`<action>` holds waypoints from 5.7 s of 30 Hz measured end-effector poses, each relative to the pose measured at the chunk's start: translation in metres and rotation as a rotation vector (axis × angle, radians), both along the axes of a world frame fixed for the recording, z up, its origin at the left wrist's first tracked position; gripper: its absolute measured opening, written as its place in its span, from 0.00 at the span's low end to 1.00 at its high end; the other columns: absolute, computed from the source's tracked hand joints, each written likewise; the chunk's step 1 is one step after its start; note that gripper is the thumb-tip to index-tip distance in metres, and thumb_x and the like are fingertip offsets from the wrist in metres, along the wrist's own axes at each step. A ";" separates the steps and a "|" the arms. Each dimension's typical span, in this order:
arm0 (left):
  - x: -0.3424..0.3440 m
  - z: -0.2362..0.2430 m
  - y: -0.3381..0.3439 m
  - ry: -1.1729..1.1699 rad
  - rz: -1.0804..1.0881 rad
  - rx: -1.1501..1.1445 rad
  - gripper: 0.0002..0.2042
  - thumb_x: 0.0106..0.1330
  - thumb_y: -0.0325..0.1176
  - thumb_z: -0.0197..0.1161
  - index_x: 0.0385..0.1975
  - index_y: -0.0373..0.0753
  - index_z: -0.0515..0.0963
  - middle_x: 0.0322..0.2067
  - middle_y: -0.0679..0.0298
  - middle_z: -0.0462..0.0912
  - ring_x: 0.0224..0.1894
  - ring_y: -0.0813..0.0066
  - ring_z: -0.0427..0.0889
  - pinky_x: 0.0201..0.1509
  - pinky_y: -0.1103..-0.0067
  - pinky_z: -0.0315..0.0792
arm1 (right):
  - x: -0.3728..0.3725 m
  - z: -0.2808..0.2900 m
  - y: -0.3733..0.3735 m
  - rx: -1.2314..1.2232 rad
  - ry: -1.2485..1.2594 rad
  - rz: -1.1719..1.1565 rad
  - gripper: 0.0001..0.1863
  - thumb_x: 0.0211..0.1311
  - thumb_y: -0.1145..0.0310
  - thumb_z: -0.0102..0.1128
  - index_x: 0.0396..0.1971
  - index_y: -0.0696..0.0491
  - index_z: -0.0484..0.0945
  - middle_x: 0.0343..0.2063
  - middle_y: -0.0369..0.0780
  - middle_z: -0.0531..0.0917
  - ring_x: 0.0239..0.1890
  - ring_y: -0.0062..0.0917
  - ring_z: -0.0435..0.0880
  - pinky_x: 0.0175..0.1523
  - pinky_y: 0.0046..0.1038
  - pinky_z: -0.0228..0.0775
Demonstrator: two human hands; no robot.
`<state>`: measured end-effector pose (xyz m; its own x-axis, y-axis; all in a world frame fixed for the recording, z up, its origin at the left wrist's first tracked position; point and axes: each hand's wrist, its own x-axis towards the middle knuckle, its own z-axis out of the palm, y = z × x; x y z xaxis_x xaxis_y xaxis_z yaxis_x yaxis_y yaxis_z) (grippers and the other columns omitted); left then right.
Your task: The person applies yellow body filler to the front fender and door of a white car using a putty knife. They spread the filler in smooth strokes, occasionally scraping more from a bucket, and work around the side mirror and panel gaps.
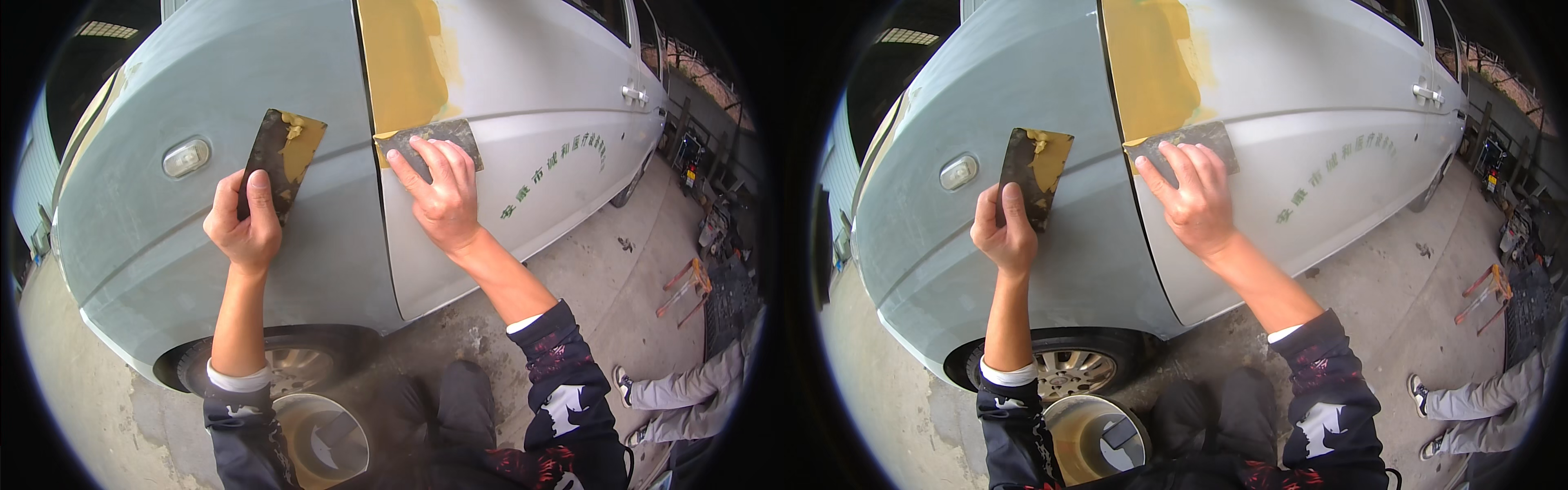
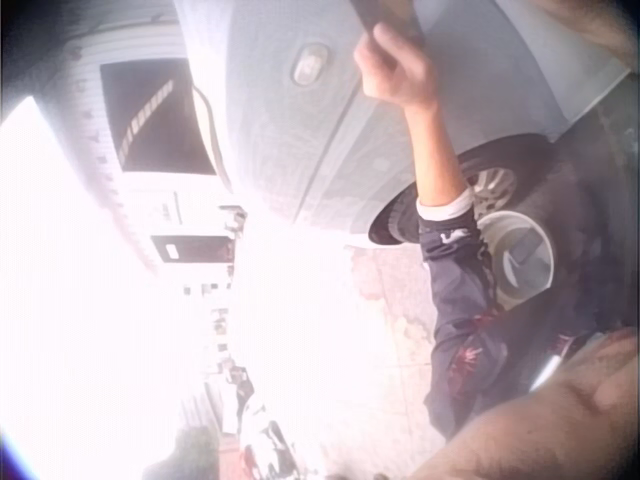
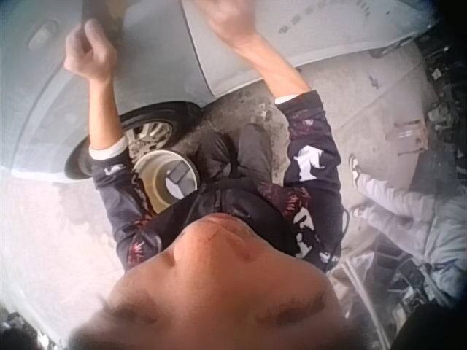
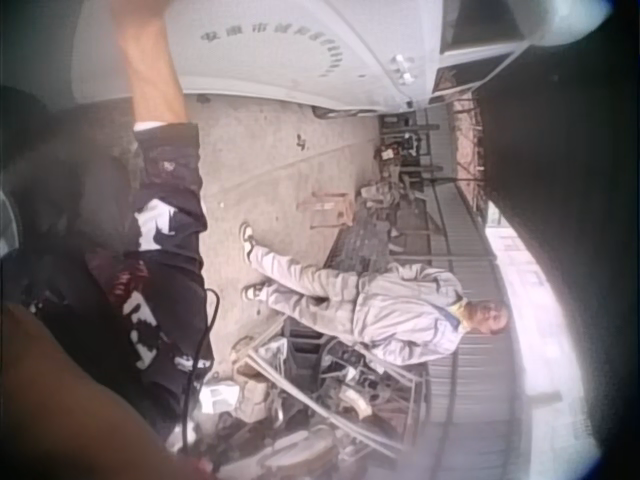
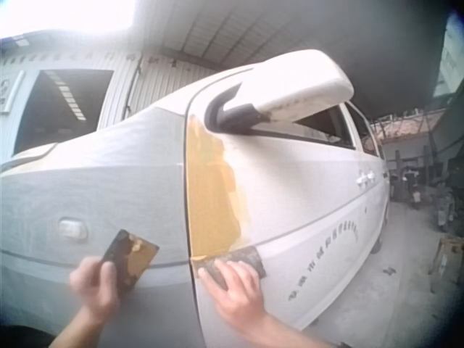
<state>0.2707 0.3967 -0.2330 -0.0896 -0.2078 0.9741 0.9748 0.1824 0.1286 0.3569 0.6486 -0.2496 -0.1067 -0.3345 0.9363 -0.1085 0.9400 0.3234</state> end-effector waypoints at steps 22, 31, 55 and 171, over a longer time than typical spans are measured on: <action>0.001 0.000 0.001 0.003 0.000 0.004 0.06 0.71 0.29 0.65 0.33 0.32 0.80 0.20 0.72 0.79 0.21 0.89 0.70 0.27 0.89 0.66 | 0.001 0.005 0.001 0.029 0.016 0.038 0.33 0.43 0.87 0.56 0.53 0.48 0.84 0.51 0.43 0.80 0.53 0.38 0.77 0.60 0.43 0.68; -0.001 0.001 0.003 0.013 -0.012 0.008 0.06 0.71 0.28 0.65 0.34 0.31 0.80 0.21 0.71 0.79 0.22 0.89 0.70 0.28 0.90 0.66 | 0.018 0.007 0.001 0.019 -0.155 0.059 0.31 0.44 0.86 0.57 0.52 0.47 0.84 0.50 0.41 0.80 0.51 0.37 0.78 0.58 0.42 0.69; 0.001 0.002 0.001 0.007 0.001 0.014 0.07 0.70 0.29 0.66 0.34 0.31 0.80 0.21 0.71 0.78 0.22 0.89 0.70 0.27 0.89 0.66 | 0.048 0.021 0.010 0.030 -0.178 0.083 0.31 0.43 0.86 0.56 0.50 0.49 0.85 0.48 0.42 0.82 0.51 0.39 0.78 0.58 0.40 0.69; 0.184 0.247 -0.066 -1.208 0.068 -0.432 0.14 0.79 0.37 0.54 0.32 0.36 0.75 0.29 0.73 0.75 0.32 0.86 0.69 0.37 0.84 0.66 | 0.100 0.150 -0.129 -2.714 0.131 0.564 0.07 0.71 0.73 0.56 0.31 0.56 0.79 0.23 0.27 0.73 0.27 0.12 0.65 0.32 0.24 0.59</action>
<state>0.4544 0.3310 0.0135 -0.9602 0.0644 0.2717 0.2689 0.4748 0.8380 0.4566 0.5198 -0.0995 -0.3876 0.6584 -0.6452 -0.3704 -0.7522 -0.5451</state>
